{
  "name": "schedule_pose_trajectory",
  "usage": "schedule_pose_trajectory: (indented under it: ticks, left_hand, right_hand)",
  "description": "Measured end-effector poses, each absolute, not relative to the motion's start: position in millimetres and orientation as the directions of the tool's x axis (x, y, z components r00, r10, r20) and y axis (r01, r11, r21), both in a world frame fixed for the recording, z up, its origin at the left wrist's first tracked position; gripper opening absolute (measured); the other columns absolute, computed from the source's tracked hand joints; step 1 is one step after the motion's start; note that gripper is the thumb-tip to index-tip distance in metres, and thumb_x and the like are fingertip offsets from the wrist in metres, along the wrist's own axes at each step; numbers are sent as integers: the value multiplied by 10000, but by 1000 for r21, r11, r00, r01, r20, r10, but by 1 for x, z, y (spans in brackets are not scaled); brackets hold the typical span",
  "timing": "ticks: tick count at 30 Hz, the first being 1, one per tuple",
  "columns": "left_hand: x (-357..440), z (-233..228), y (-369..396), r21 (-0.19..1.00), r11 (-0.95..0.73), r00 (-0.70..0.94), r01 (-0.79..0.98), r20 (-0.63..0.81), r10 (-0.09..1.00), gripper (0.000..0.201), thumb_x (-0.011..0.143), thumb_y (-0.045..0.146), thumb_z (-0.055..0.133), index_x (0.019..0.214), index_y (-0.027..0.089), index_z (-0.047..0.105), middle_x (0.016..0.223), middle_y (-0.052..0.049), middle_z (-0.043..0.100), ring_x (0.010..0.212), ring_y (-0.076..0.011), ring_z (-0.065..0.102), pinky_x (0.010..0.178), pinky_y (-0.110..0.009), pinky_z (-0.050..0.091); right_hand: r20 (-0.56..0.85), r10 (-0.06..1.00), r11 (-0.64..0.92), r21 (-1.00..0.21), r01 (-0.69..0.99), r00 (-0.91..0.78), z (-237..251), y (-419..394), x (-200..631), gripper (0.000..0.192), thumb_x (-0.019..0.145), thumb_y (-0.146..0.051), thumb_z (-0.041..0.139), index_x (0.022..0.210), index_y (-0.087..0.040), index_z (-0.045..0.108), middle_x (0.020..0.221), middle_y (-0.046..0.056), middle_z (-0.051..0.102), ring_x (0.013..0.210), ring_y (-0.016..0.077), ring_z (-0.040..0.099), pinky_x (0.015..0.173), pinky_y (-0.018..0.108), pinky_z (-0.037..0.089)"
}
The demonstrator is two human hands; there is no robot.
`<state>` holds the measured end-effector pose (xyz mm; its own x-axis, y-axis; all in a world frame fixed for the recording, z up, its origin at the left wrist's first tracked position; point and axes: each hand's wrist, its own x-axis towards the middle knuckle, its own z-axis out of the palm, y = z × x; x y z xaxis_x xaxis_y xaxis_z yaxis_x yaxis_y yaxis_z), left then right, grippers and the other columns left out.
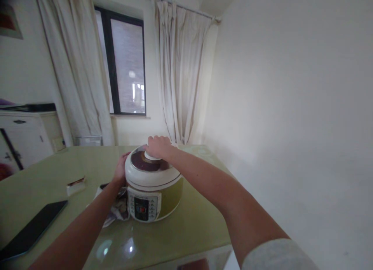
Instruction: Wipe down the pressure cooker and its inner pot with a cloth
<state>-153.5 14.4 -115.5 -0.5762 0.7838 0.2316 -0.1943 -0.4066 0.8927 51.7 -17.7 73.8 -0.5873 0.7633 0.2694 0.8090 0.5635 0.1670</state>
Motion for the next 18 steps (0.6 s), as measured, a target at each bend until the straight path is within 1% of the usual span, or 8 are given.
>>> schedule_pose_trajectory:
  ticks: [4, 9, 13, 18]
  left_hand:
    - [-152, -115, 14, 889, -396, -564, -230, 210, 798, 397, 736, 422, 676, 1053, 184, 706, 868, -30, 731, 898, -254, 684, 854, -373, 538]
    - [-153, -116, 17, 888, -404, -567, -221, 220, 794, 369, 737, 407, 674, 1029, 185, 707, 926, -41, 743, 923, -241, 684, 849, -346, 541]
    - [-153, -117, 17, 889, -394, -563, -231, 208, 800, 358, 753, 409, 655, 1035, 193, 698, 869, -37, 729, 904, -256, 687, 830, -369, 550]
    - [-154, -120, 19, 901, -390, -583, -190, 216, 783, 332, 771, 382, 644, 1032, 187, 709, 936, -60, 732, 968, -272, 676, 892, -396, 541]
  right_hand:
    - [237, 709, 628, 218, 747, -664, 74, -12, 60, 639, 1064, -673, 325, 1341, -184, 629, 1346, 198, 694, 1218, 362, 679, 939, 489, 549]
    - [231, 671, 652, 269, 709, -704, 76, -9, 66, 567, 1082, -632, 331, 1331, -215, 624, 1354, 165, 694, 1205, 337, 686, 923, 459, 556]
    - [220, 636, 668, 323, 671, -740, 76, -6, 67, 521, 1093, -598, 335, 1313, -221, 620, 1327, 144, 705, 1180, 317, 695, 913, 431, 555]
    - [209, 583, 705, 351, 616, -785, 75, -5, 70, 480, 1104, -573, 325, 1317, -249, 606, 1344, 109, 699, 1174, 295, 698, 912, 417, 552]
